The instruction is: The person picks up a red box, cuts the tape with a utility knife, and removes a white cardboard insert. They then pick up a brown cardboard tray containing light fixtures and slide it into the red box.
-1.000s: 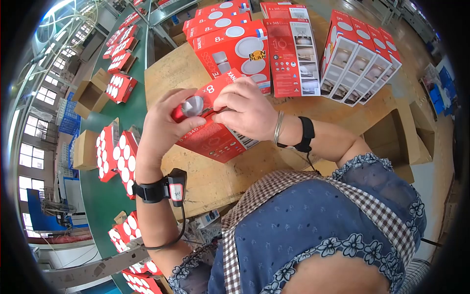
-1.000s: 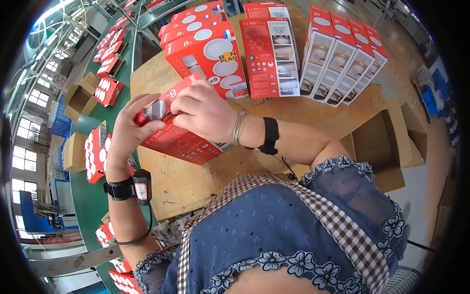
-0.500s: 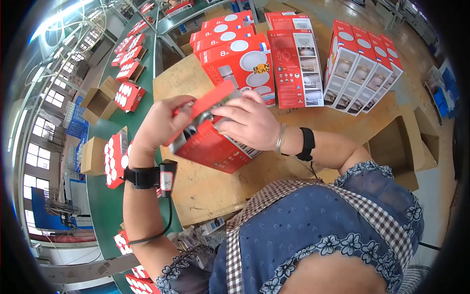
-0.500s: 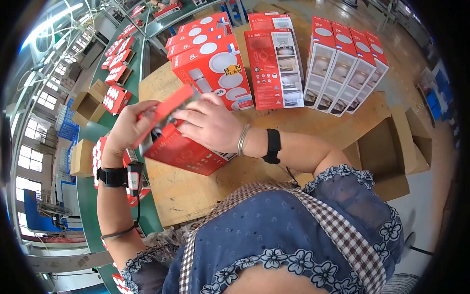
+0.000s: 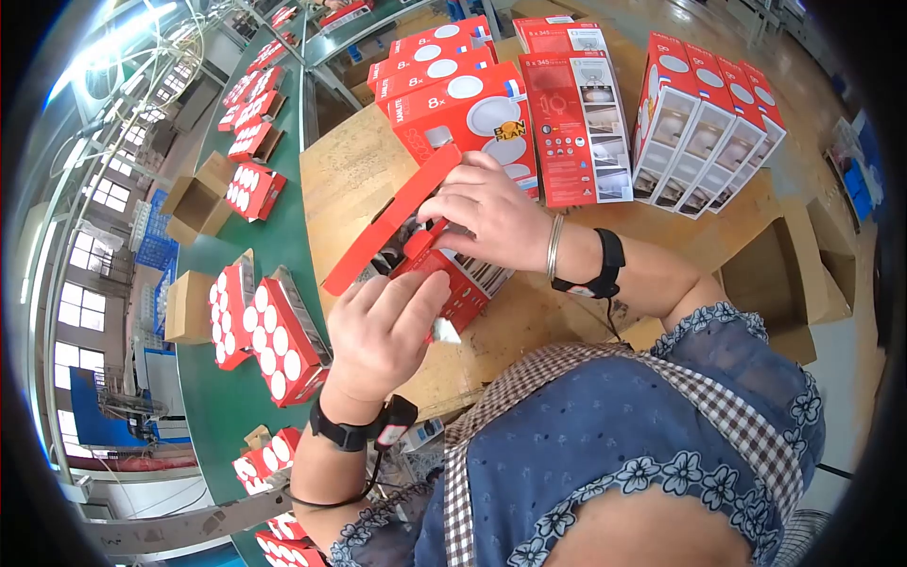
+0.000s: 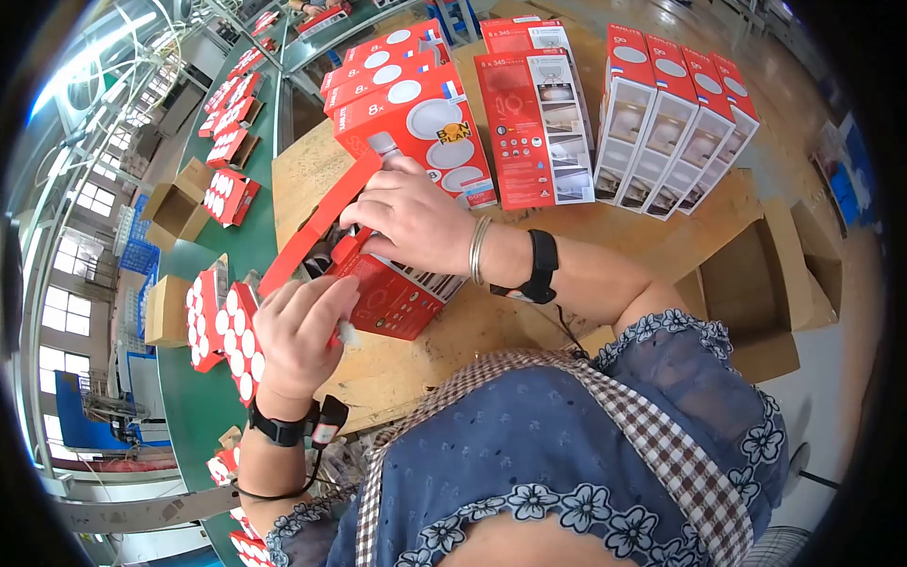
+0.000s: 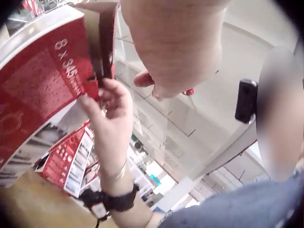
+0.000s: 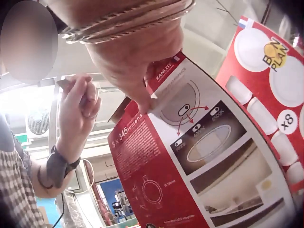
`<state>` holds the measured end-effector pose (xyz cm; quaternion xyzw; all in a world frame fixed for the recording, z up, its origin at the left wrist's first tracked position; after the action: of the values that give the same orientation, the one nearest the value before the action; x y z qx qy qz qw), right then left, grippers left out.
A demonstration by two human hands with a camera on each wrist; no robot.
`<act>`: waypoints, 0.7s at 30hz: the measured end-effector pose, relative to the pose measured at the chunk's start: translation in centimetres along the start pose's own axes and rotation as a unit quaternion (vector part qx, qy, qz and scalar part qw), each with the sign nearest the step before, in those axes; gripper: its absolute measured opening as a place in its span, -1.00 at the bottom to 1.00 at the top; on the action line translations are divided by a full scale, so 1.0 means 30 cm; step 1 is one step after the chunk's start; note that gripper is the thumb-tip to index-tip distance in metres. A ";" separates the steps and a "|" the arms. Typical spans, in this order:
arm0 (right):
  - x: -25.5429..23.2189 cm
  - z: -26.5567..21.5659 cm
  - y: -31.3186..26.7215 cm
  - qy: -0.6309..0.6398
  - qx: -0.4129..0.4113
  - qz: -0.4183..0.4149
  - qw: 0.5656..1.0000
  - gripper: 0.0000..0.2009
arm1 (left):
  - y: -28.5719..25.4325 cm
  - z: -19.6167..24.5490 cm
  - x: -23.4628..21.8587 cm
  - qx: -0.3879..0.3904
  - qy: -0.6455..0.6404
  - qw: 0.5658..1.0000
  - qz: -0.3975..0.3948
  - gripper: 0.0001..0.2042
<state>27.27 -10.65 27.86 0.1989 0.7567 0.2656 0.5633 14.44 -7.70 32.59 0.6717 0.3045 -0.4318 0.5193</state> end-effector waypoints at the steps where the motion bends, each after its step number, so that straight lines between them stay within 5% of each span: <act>1: -0.005 0.000 0.003 0.001 0.001 -0.002 1.000 -0.63 | -0.007 -0.016 0.018 0.008 0.036 0.999 0.006 -0.77; 6: -0.006 -0.040 -0.001 -0.007 -0.080 -0.032 0.996 -0.64 | -0.040 -0.108 0.020 -0.049 0.097 0.994 -0.027 -0.69; 12: -0.033 0.004 0.023 -0.045 -0.095 -0.134 0.985 -0.70 | -0.079 -0.202 0.078 -0.151 0.053 0.963 -0.215 -0.65; 14: -0.042 -0.005 0.027 -0.043 -0.108 -0.132 0.984 -0.73 | -0.061 -0.206 0.074 -0.140 0.030 0.966 -0.213 -0.67; 18: -0.070 -0.040 0.044 -0.245 -0.160 -0.142 0.945 -0.74 | -0.006 -0.191 0.004 -0.135 0.041 0.975 -0.171 -0.75; 20: -0.100 -0.014 0.041 -0.333 -0.158 -0.109 0.923 -0.72 | -0.008 -0.212 -0.007 -0.135 0.039 0.979 -0.151 -0.76; 21: -0.122 0.060 0.049 -0.324 -0.094 -0.123 0.933 -0.70 | -0.036 -0.249 0.021 -0.164 0.041 0.970 -0.174 -0.76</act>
<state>30.06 -11.37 31.10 0.1258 0.5231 0.1850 0.8224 15.76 -0.24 32.23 0.5314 0.5043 -0.4314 0.5265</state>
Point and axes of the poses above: each hand's wrist, its own y-axis towards the middle knuckle, its own x-axis out of the palm, z = x × y, the point moved 9 cm from there along y, towards the middle knuckle, and after that the axes turned 11 degrees about -z, right-handed, at the moved point
